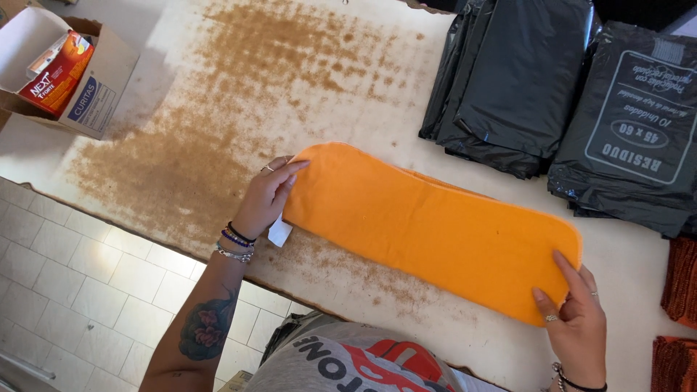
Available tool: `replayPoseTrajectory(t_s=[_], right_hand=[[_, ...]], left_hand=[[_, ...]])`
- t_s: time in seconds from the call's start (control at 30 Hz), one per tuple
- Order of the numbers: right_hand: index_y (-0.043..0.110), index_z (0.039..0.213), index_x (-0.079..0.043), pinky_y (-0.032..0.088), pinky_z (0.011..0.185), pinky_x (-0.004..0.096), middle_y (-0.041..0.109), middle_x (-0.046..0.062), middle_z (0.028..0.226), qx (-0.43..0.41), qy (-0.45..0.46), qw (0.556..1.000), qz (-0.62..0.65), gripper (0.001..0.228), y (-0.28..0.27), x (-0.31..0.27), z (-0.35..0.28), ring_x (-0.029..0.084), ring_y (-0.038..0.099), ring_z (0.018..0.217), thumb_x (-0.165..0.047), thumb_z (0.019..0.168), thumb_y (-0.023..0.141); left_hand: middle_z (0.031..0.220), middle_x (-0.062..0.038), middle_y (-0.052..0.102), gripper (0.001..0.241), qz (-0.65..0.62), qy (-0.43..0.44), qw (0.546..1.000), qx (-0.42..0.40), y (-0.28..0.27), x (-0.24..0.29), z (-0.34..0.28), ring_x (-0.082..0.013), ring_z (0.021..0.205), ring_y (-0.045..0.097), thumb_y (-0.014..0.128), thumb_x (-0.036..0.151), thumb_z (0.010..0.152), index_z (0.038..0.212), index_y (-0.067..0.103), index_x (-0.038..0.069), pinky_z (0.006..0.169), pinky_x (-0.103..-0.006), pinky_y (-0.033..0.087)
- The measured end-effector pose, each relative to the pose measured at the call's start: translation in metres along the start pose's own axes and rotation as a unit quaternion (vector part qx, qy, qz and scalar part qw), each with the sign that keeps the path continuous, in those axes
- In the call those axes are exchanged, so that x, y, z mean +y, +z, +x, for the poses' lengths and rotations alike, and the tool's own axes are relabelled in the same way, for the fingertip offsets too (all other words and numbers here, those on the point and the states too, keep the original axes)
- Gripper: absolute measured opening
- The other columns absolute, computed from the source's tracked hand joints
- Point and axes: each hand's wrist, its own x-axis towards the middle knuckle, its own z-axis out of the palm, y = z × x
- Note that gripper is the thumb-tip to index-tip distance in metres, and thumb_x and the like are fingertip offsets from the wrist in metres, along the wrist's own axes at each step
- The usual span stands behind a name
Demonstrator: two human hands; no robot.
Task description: The person folds orange cloths by hand on a counter, applies green stickers to them, and then places the folded items into an orange bin.
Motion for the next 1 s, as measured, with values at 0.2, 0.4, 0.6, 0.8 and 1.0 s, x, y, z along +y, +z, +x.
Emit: replayPoseTrajectory(t_s=[0.2, 0.4, 0.6, 0.8, 1.0], right_hand=[[0.035, 0.158, -0.007, 0.034, 0.119, 0.036, 0.032, 0.010, 0.156, -0.014, -0.014, 0.994, 0.104, 0.071, 0.001, 0.005, 0.010, 0.024, 0.038, 0.144, 0.008, 0.091, 0.053], [0.032, 0.161, -0.013, 0.025, 0.116, 0.029, 0.026, 0.008, 0.165, -0.056, -0.014, 0.996, 0.067, 0.075, 0.006, 0.036, 0.031, 0.019, 0.034, 0.141, 0.004, 0.091, 0.055], [0.028, 0.164, -0.017, 0.034, 0.107, 0.031, 0.026, 0.008, 0.169, -0.069, -0.004, 0.997, -0.021, 0.077, 0.004, 0.037, 0.034, 0.021, 0.041, 0.139, -0.010, 0.093, 0.058], [0.036, 0.159, -0.019, 0.040, 0.112, 0.041, 0.022, 0.003, 0.172, -0.091, 0.050, 0.993, -0.048, 0.083, 0.002, 0.026, 0.018, 0.021, 0.033, 0.150, -0.005, 0.084, 0.069], [0.051, 0.149, -0.009, 0.042, 0.111, 0.049, 0.029, 0.007, 0.170, -0.013, 0.002, 0.993, -0.118, 0.070, 0.001, 0.020, 0.000, 0.029, 0.032, 0.151, -0.013, 0.083, 0.072]], left_hand=[[0.131, -0.011, 0.058, 0.042, 0.016, 0.030, 0.999, 0.019, 0.020, -0.060, 0.005, -0.0197, 0.081, 0.060, 0.042, 0.011, 0.107, 0.147, 0.054, 0.013, 0.076, -0.0318, 0.049], [0.136, -0.010, 0.056, 0.043, 0.016, -0.005, 1.000, -0.013, 0.018, -0.044, 0.006, -0.0219, 0.098, 0.059, 0.045, 0.002, 0.105, 0.147, 0.053, 0.010, 0.088, -0.0315, 0.047], [0.132, -0.010, 0.057, 0.043, 0.017, -0.014, 0.999, -0.031, 0.011, -0.040, 0.005, -0.0193, 0.088, 0.059, 0.047, 0.002, 0.105, 0.147, 0.052, 0.009, 0.083, -0.0307, 0.046], [0.139, -0.015, 0.057, 0.041, 0.051, -0.010, 0.998, -0.029, 0.009, -0.038, 0.000, -0.0270, 0.107, 0.065, 0.053, 0.007, 0.103, 0.144, 0.055, 0.006, 0.097, -0.0364, 0.051], [0.146, -0.019, 0.057, 0.041, 0.138, -0.008, 0.990, 0.010, -0.009, 0.008, -0.001, -0.0332, 0.129, 0.058, 0.044, 0.026, 0.108, 0.139, 0.060, 0.004, 0.112, -0.0470, 0.042]])
